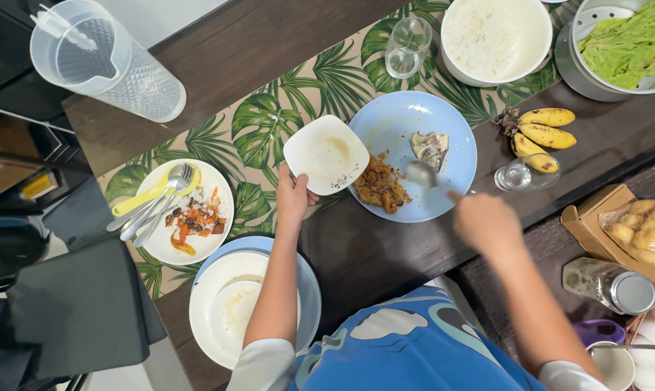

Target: The person clears leftover food from several small plates and bowls onto a larger plate using a spoon and fork. They then stack the empty dishes and move a pitcher on the table.

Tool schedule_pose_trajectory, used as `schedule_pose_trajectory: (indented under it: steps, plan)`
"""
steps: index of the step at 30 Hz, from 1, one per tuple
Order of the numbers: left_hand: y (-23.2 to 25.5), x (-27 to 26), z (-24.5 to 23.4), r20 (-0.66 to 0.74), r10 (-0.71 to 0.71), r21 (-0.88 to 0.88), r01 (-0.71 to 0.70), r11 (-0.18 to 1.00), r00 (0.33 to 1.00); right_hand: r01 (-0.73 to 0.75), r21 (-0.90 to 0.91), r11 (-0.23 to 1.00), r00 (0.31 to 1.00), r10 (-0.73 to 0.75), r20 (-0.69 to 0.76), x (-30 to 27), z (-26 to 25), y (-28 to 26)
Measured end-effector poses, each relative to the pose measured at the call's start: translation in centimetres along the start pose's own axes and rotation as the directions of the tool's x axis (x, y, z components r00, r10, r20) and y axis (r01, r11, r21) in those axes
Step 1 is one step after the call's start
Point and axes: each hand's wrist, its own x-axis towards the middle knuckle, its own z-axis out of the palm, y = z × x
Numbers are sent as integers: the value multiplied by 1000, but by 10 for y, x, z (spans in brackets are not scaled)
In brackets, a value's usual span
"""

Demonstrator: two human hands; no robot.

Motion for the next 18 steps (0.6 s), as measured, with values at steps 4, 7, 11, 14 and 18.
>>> schedule_pose_trajectory:
  steps: [4, 7, 11, 14, 18]
  plan:
    - [0, -8, -2, -32, 45, 31, -44, 999, 998, 156, 114, 981, 984, -144, -105, -24, 31, -54]
    - [2, -14, -8, -43, 12, 34, -10, 999, 999, 205, 142, 968, 974, -188, -129, -24, 47, -69]
    - [4, -22, -16, -50, -2, 40, 4, 999, 999, 209, 96, 973, 970, -194, -148, -8, 56, -69]
    - [3, -26, -22, -52, -2, 6, 3, 1000, 999, 200, 96, 975, 968, -182, -172, 3, 55, -71]
    - [-1, -26, -26, -52, 16, 17, -15, 1000, 999, 228, 78, 971, 957, -209, -200, 17, 53, -86]
